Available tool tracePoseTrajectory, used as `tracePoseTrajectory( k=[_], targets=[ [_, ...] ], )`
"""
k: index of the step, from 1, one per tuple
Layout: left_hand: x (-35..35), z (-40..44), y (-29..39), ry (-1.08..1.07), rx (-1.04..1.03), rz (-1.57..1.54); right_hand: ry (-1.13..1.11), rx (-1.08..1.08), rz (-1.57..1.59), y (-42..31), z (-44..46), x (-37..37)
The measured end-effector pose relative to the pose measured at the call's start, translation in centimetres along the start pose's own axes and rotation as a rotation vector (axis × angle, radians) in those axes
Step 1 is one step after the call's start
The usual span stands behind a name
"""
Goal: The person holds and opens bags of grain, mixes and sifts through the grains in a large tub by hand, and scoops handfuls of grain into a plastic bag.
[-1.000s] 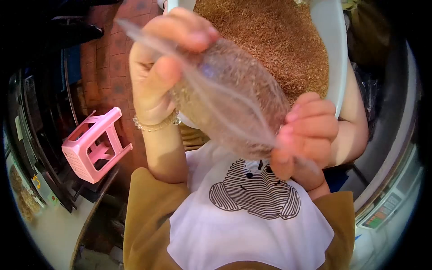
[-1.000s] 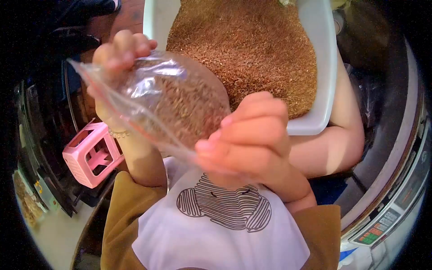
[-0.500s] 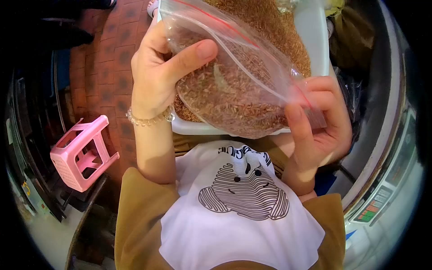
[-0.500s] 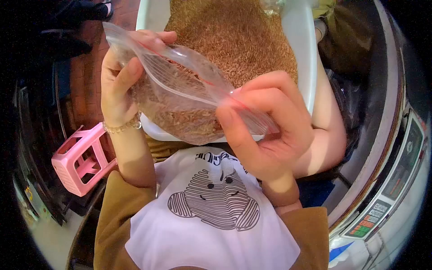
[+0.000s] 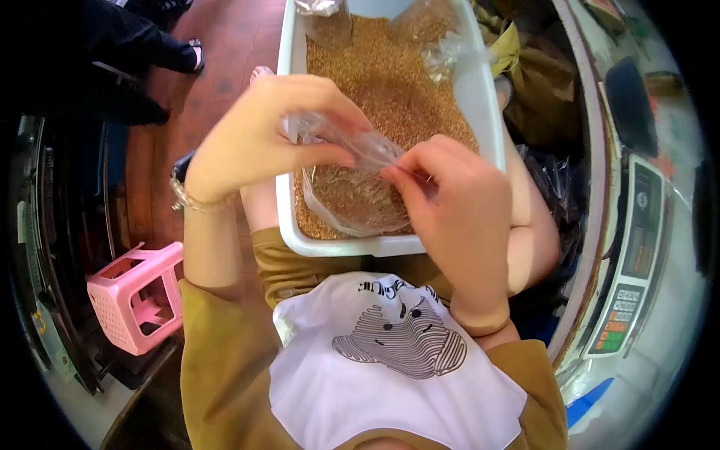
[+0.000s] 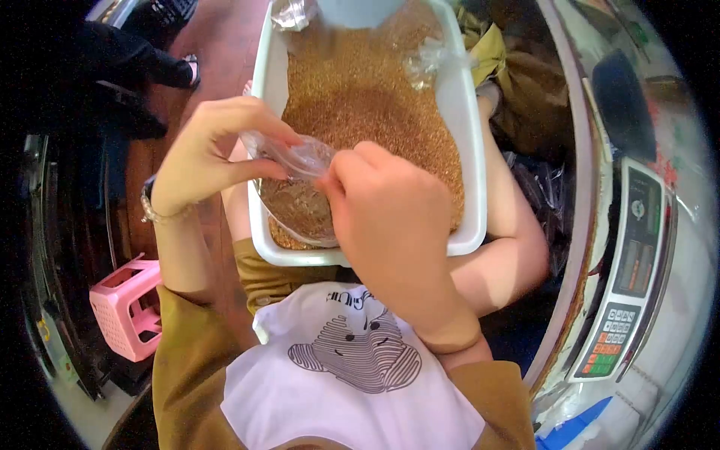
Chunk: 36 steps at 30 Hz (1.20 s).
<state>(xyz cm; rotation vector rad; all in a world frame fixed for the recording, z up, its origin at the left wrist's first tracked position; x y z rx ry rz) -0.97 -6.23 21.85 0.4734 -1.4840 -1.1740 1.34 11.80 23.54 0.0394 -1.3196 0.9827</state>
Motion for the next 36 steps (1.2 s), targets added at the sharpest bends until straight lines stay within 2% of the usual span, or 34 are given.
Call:
tracePoseTrajectory(
  k=[4,6,10,12,16,18,24,25,28,31,34,35,36],
  targets=[
    [-0.8,0.4,1.9,0.011,-0.173,0.38,0.034,0.117,-0.109,-1.3,0.2,0.0],
    [-1.1,0.2,2.4,0.014,-0.161,0.454,0.091,0.172,-0.142,-1.5,0.4,-0.5],
    [-2.3,-0.1,2.1,0.018,-0.236,0.707,0.057,0.285,-0.334,-1.2,0.2,-1.7],
    [-3.0,-0.8,3.0,0.109,-0.241,0.84,0.023,0.344,-0.352,-0.6,0.0,-2.1],
    [-2.6,-1.8,3.4,0.126,-0.496,0.914,-0.091,0.486,-0.336,0.0,-0.5,-1.9],
    [-3.1,-1.3,1.7,0.067,-0.628,0.963,-0.089,0.553,-0.317,0.1,-0.3,-1.7],
    [-2.8,-1.3,0.9,0.058,-0.8,0.993,-0.064,0.593,-0.37,0.3,-1.1,-1.5],
    [-2.6,-1.5,1.0,0.085,-0.818,0.979,-0.058,0.582,-0.366,0.6,-1.5,-1.4],
    [-1.4,-1.9,1.4,0.075,-0.546,0.948,-0.017,0.507,-0.23,0.7,-1.7,-0.6],
    [-0.8,-3.0,0.4,0.272,-0.191,0.252,0.011,0.398,-0.051,1.1,-1.7,0.0],
    [-3.6,-3.0,-6.1,0.101,0.065,-0.485,0.022,0.247,0.202,1.6,-2.0,-0.3],
    [-4.5,-3.1,-7.4,0.05,0.208,-0.583,0.028,0.186,0.282,2.6,-2.2,-0.7],
    [-5.2,-3.3,-7.6,0.057,0.23,-0.676,0.024,0.123,0.361,3.5,-2.4,-1.4]
  ],
)
Point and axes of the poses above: each hand's wrist, its own z-axis towards the middle knuckle, its own x-axis out of the back of the hand, y = z × x, the point moved 5 cm from there along z, towards the middle knuckle, and after that the axes turned 11 degrees about x, right-handed, at the moved point
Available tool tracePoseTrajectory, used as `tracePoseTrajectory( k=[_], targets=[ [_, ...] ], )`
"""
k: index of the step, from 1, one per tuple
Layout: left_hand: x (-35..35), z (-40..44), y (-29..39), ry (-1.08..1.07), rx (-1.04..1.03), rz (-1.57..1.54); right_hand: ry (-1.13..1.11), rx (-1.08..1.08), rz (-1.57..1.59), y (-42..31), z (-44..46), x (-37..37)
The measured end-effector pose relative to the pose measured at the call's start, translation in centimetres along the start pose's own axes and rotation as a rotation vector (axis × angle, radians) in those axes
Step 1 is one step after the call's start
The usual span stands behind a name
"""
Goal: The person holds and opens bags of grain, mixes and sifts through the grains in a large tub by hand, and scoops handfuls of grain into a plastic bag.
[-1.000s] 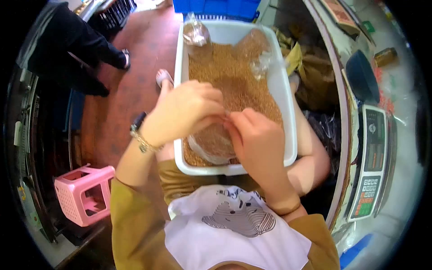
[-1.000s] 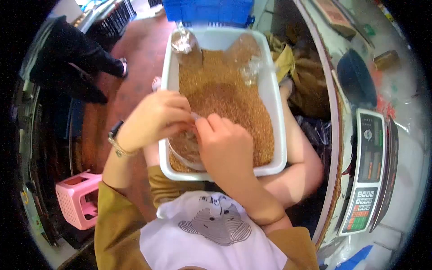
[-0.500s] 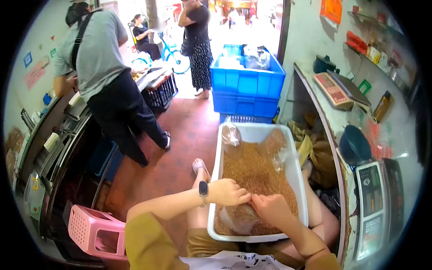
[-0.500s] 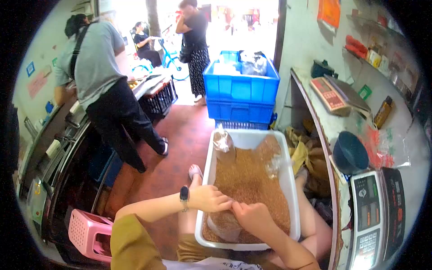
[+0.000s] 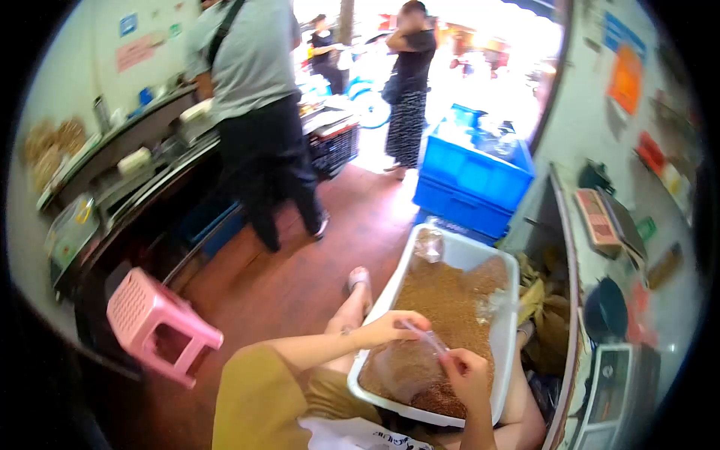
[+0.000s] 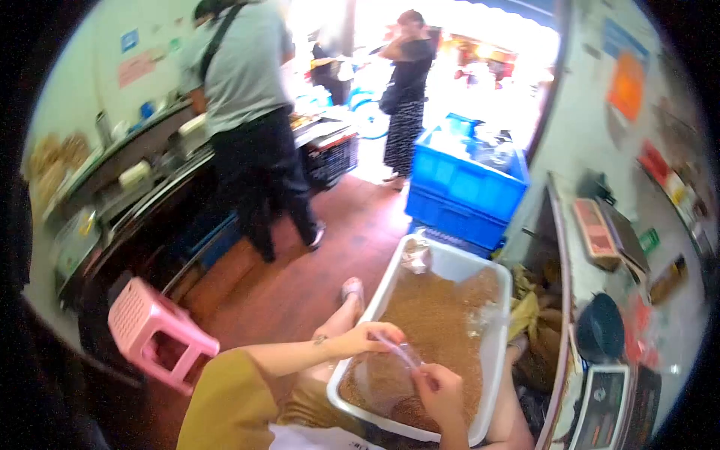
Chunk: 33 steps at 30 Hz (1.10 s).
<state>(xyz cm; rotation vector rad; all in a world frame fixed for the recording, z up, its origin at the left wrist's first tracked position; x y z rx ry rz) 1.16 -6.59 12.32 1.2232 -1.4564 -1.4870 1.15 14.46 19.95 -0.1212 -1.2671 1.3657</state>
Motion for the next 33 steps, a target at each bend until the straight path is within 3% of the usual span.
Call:
tracePoseTrajectory(
  k=[1,2,4,7,10,11,14,18,21,24,25,27,28,30,31,33],
  targets=[
    [-0.3,0.0,-0.6,0.014,0.019,-0.099,0.055,-0.09,0.157,1.1,-0.4,-0.2],
    [-0.5,0.0,-0.7,-0.039,-0.079,-0.111,0.077,-0.081,0.192,3.1,-1.5,-0.3],
    [-1.0,0.6,-3.7,-0.034,-0.04,-0.104,0.092,-0.078,0.267,7.2,-3.3,-0.9],
    [-0.9,-0.3,-5.6,0.002,-0.063,-0.022,0.264,-0.093,0.908,5.4,-4.7,-3.9],
    [-0.9,-0.7,-7.8,0.002,-0.041,-0.025,0.212,-0.17,0.585,11.7,-10.2,-6.8],
    [-0.9,-1.1,-8.2,0.016,-0.034,-0.01,0.108,-0.253,0.492,11.5,-10.4,-7.5],
    [-1.1,-0.3,-8.7,0.123,-0.046,0.025,0.037,-0.212,0.137,10.5,-9.1,-9.1],
    [-1.7,-0.5,-6.5,0.315,0.115,0.143,0.179,-0.354,0.233,8.8,-6.3,-9.0],
    [-2.1,0.8,-5.4,0.436,0.38,0.229,0.25,-0.441,0.415,8.5,-3.6,-7.5],
    [-2.4,3.7,-6.4,0.38,0.476,0.287,0.265,-0.651,0.651,9.1,-1.8,-6.6],
    [-2.9,4.1,-6.8,0.378,0.47,0.241,0.249,-0.755,0.701,7.7,-0.8,-6.2],
    [-4.0,4.8,-7.4,0.373,0.458,0.145,0.1,-0.941,1.204,10.3,-1.0,-6.5],
    [-4.7,3.7,-6.1,0.318,0.411,-0.009,0.042,-0.758,1.055,12.2,-0.8,-6.7],
    [-6.2,0.3,-2.0,0.205,0.32,-0.308,0.055,-0.61,0.887,12.6,-0.5,-5.9],
    [-6.4,0.5,-1.3,0.194,0.343,-0.22,0.073,-0.583,0.838,12.4,-0.5,-5.3],
    [-7.1,5.4,-4.4,0.353,-0.015,0.298,0.111,-0.545,0.758,12.2,-0.4,-4.6]
  ],
)
Point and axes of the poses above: each hand's wrist, its own z-axis towards the middle knuckle, its own x-axis out of the back of the hand, y = z × x, the point moved 5 cm from there along z, towards the middle knuckle, and after that the axes turned 11 degrees about x, right-handed, at the moved point
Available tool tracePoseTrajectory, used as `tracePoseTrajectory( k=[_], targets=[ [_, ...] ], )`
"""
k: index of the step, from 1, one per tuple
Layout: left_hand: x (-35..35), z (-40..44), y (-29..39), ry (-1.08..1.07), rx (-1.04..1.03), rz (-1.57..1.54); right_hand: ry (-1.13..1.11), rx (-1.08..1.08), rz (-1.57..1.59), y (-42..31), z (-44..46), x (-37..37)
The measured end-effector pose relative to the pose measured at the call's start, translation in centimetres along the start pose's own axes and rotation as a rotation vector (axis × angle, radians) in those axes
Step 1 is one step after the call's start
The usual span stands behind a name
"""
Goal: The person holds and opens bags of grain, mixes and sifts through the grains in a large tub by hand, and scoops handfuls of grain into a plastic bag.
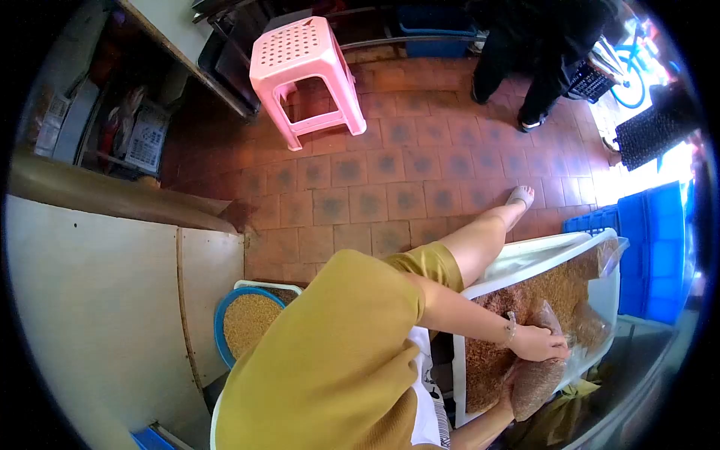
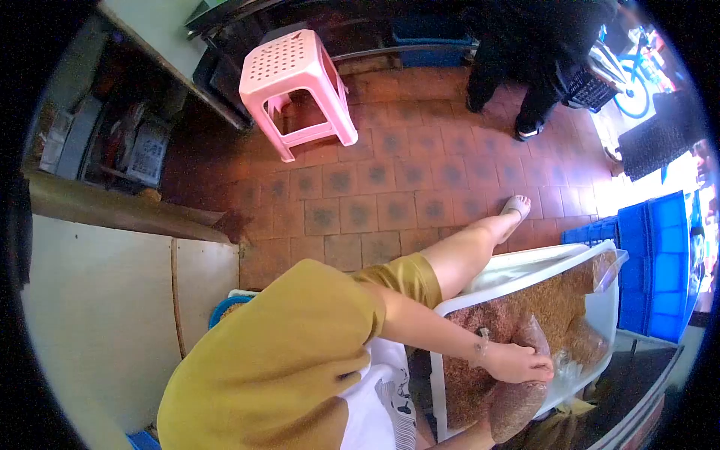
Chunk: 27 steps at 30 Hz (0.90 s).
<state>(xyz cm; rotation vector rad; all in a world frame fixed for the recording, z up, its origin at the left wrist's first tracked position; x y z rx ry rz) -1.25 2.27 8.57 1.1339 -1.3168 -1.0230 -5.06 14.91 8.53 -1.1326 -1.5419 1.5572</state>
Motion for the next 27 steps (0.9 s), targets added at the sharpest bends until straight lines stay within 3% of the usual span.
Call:
tracePoseTrajectory(
  k=[1,6,8,11,15,20,23,26,27],
  targets=[
    [-0.4,-0.2,1.0,0.102,-0.212,0.222,0.013,0.024,-0.021,-0.3,0.0,0.1],
    [-1.6,0.7,1.2,0.109,-0.169,-0.185,0.036,0.096,-0.072,-1.4,0.4,0.8],
    [0.8,-1.3,4.6,-0.033,0.011,-0.404,0.058,0.119,-0.079,-1.7,0.5,1.1],
    [0.0,-0.5,5.6,0.059,-0.088,-0.358,0.069,0.134,-0.072,-2.2,1.0,1.8],
    [-1.2,1.7,7.6,0.185,-0.215,-0.55,0.102,0.116,-0.002,-2.9,2.2,2.9],
    [-1.5,4.0,5.8,0.198,0.081,-0.632,0.11,0.017,0.335,-1.8,4.1,5.7],
    [-2.2,5.7,1.4,0.216,0.252,-0.985,0.111,-0.114,0.829,1.5,3.6,6.7],
    [-2.6,6.4,-2.3,0.505,0.446,-0.663,0.33,-0.409,1.081,2.1,0.5,3.6],
    [-3.0,6.4,-2.7,0.459,0.478,-0.694,0.418,-0.515,1.131,2.1,-0.5,2.7]
  ],
)
Point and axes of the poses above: each hand's wrist, its own z-axis towards the middle knuckle, its own x-axis out of the back of the hand, y = z × x, the point moved 5 cm from there along z, towards the middle knuckle, and after that the axes turned 11 degrees about x, right-handed, at the moved point
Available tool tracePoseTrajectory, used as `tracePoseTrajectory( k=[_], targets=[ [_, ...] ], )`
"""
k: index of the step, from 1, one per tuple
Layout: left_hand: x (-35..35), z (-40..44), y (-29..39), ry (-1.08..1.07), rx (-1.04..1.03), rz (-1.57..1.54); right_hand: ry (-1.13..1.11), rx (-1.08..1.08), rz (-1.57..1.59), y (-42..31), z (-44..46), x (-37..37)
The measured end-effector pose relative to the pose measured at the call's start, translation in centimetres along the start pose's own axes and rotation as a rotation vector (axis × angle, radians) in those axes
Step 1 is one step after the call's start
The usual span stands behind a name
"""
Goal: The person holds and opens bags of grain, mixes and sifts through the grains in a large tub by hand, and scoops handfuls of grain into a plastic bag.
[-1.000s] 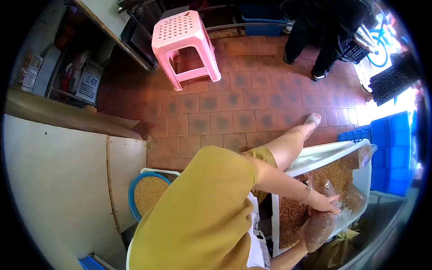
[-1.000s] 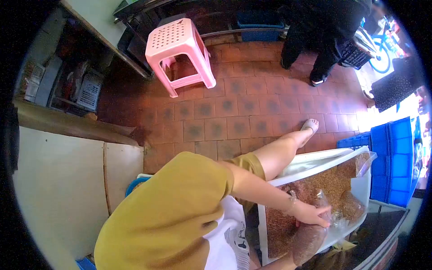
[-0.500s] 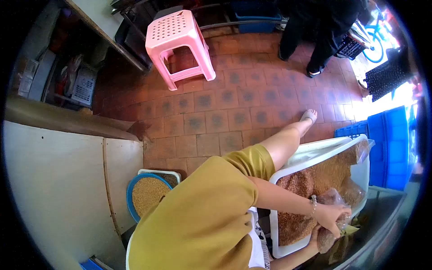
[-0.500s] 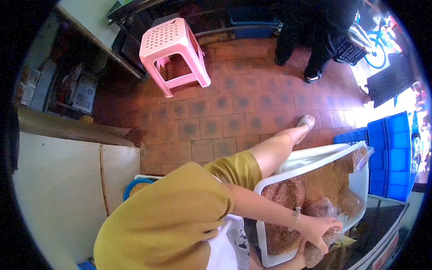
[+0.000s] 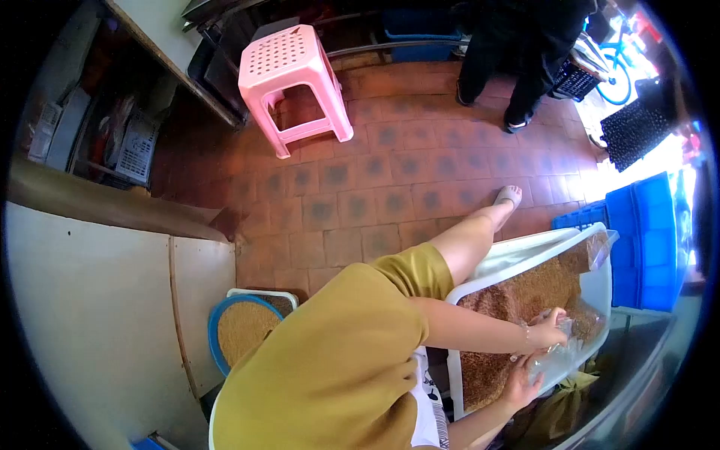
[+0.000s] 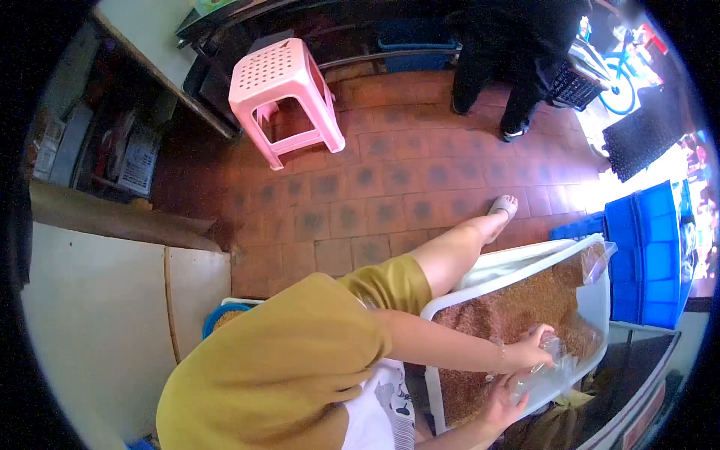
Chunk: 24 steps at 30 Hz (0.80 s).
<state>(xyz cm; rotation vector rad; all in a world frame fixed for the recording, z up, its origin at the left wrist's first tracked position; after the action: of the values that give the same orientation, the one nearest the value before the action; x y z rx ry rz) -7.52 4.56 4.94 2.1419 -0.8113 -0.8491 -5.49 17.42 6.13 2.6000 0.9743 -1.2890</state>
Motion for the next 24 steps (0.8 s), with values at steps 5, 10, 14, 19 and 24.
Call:
tracePoseTrajectory(
  k=[5,10,14,19,24],
  targets=[
    [0.2,-0.2,-1.7,-0.109,0.102,-0.051,-0.258,0.389,-0.88,-0.8,-0.3,2.1],
    [-0.8,1.6,-2.6,-0.062,-0.049,-0.102,-0.333,1.81,-1.962,1.6,-5.3,-0.7],
    [-0.8,0.6,-2.8,-0.124,0.084,-0.206,-0.416,1.668,-1.989,1.0,-3.3,-3.0],
    [1.1,-0.2,-0.8,-0.232,0.025,-0.338,-0.481,1.749,-2.126,0.8,-3.3,-5.9],
    [2.0,1.0,-2.5,-0.171,0.019,-0.417,-0.386,1.896,-2.172,-2.8,-3.5,-9.9]
  ],
)
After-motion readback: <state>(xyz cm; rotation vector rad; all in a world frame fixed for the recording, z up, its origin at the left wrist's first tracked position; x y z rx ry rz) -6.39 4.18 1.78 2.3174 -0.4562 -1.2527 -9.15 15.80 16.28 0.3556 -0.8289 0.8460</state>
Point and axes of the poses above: each hand's wrist, its own z-axis towards the middle knuckle, its own x-axis out of the back of the hand, y = z × x, the point moved 5 cm from there along z, towards the middle knuckle, and after that the axes turned 11 degrees about x, right-handed, at the moved point
